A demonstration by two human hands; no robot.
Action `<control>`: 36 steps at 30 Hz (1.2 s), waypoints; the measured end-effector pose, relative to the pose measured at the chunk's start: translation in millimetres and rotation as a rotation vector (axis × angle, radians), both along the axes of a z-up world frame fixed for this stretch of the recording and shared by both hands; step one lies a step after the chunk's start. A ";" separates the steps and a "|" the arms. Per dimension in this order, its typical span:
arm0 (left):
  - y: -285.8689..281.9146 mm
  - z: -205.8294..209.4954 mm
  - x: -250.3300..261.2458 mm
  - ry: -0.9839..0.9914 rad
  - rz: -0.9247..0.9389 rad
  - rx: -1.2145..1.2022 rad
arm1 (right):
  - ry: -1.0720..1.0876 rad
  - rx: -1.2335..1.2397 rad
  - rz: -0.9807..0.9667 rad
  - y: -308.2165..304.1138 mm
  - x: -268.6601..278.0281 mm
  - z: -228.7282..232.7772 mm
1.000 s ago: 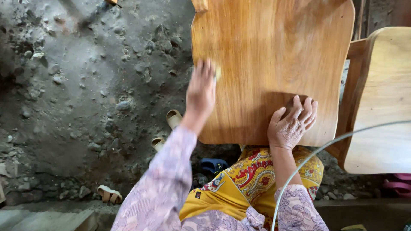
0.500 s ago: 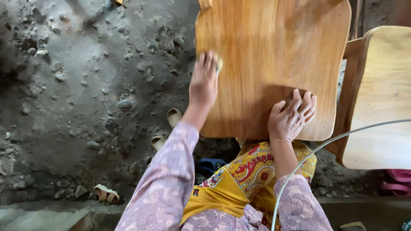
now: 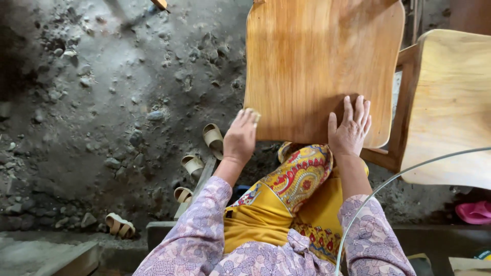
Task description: The person sands the surface of a wooden chair seat using a sanding block. They hold the chair steady with one hand while moving the sanding block back and forth across the wood with the other hand.
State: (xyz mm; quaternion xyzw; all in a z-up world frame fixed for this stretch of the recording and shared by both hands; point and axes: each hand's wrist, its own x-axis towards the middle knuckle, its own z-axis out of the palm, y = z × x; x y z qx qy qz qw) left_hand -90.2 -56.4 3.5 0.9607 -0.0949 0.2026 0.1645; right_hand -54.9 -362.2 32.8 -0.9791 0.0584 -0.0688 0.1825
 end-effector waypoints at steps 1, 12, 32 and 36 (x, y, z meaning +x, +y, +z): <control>1.4 10.2 -6.0 -0.017 0.042 -0.107 | 0.079 0.000 0.008 -2.8 -7.0 2.6; 93.9 92.3 -98.0 -0.108 0.444 -0.251 | 0.247 -0.003 -0.047 8.3 -53.9 1.9; 148.3 123.4 -159.2 -0.303 0.682 -0.335 | 0.277 -0.028 -0.005 -3.9 -50.4 -9.3; 132.4 151.2 -154.3 -0.312 0.646 -0.384 | 0.321 0.006 -0.021 2.4 -48.9 2.6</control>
